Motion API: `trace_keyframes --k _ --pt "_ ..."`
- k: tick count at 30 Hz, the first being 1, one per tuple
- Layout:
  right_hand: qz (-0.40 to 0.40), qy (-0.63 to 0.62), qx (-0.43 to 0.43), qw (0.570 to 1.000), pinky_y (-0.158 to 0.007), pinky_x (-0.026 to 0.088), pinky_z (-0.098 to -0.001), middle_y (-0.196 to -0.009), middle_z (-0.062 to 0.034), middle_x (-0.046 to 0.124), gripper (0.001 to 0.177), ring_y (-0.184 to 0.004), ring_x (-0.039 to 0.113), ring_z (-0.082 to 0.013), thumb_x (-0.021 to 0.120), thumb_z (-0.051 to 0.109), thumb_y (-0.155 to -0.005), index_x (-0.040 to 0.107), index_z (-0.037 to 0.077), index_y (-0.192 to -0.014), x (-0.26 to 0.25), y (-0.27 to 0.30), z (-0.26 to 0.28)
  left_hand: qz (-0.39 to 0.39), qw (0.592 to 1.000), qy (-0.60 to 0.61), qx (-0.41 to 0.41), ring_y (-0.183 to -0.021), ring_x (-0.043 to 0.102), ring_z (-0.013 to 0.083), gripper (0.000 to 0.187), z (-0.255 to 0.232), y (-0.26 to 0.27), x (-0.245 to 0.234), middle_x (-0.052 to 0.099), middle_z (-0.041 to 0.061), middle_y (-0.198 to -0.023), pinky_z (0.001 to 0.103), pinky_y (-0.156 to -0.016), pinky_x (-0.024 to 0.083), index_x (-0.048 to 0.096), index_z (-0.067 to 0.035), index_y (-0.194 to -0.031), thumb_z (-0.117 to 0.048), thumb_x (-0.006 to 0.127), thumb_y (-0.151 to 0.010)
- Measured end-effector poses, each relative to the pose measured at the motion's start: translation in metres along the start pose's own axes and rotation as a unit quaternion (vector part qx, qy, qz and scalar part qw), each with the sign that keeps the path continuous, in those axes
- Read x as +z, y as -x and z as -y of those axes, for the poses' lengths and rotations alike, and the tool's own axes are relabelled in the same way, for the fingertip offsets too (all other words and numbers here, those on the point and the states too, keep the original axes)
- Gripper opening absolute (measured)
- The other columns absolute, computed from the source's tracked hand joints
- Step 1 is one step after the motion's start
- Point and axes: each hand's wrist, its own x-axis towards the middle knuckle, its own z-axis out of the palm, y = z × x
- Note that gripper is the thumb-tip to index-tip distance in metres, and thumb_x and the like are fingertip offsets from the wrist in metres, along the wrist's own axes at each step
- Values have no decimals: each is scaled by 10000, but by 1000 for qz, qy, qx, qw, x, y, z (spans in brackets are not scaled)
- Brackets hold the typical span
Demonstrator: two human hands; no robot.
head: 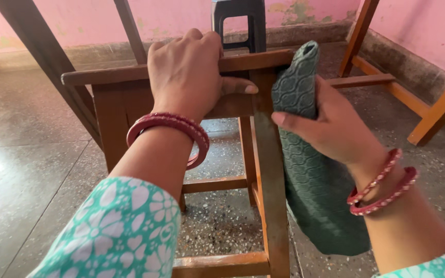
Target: The person wipes a wooden table and a wooden chair using a green cloth. They move the cloth across the table surface and then clean the chair seat and legs.
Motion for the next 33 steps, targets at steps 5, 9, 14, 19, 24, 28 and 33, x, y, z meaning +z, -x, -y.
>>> trace_keyframes --k 5,9,14,19,24,28,33 --pt "45 57 131 989 -914 542 -386 -1122 -64 731 584 -1050 684 -184 818 275 -735 622 53 -1239 -6 -1 -20 7 1000 -27 0 -770 710 275 827 -3 -1 -4 710 58 -798 441 -721 511 732 -127 -857 -879 741 -515" --pt "105 91 227 964 -1029 458 -417 -1201 -107 759 567 -1150 681 -239 834 192 -709 705 70 -1248 -18 4 -47 173 983 -27 -60 -708 693 180 837 -17 5 -18 704 13 -743 364 -709 521 695 -127 -915 -874 628 -542" --pt "-112 207 227 945 -915 509 -455 -1082 -156 768 432 -994 701 -285 848 166 -741 737 45 -1140 -55 -1 -32 187 979 -10 -80 -697 690 142 838 -32 35 -41 718 -14 -757 359 -765 516 709 -144 -936 -852 572 -510" --pt "-267 127 -135 946 -883 544 -309 -1120 -79 734 353 -984 693 -162 802 143 -891 679 14 -1196 -59 14 24 -4 999 0 -34 -934 721 248 966 -47 83 -59 758 89 -941 452 -809 526 749 -83 -1009 -860 583 -458" --pt "-209 182 -293 915 -917 577 -319 -1122 -114 740 306 -1003 730 -196 819 106 -997 639 -13 -1215 -25 19 91 -76 997 3 -31 -1188 677 328 899 -57 117 -71 711 179 -1256 488 -953 514 726 -64 -1181 -816 611 -701" --pt "-115 206 -358 903 -868 579 -374 -1097 -155 707 441 -978 718 -252 805 156 -872 599 -1 -1229 -2 21 128 -146 988 -35 -21 -1245 643 307 633 -61 135 -80 657 183 -1357 441 -989 504 694 -29 -1254 -475 633 -809" --pt "-58 214 -315 923 -800 575 -373 -1063 -128 724 475 -952 741 -261 825 207 -845 614 30 -1231 12 22 143 -69 995 65 7 -1160 669 286 740 -62 149 -88 691 131 -1171 468 -967 512 705 -20 -1178 -672 551 -864"
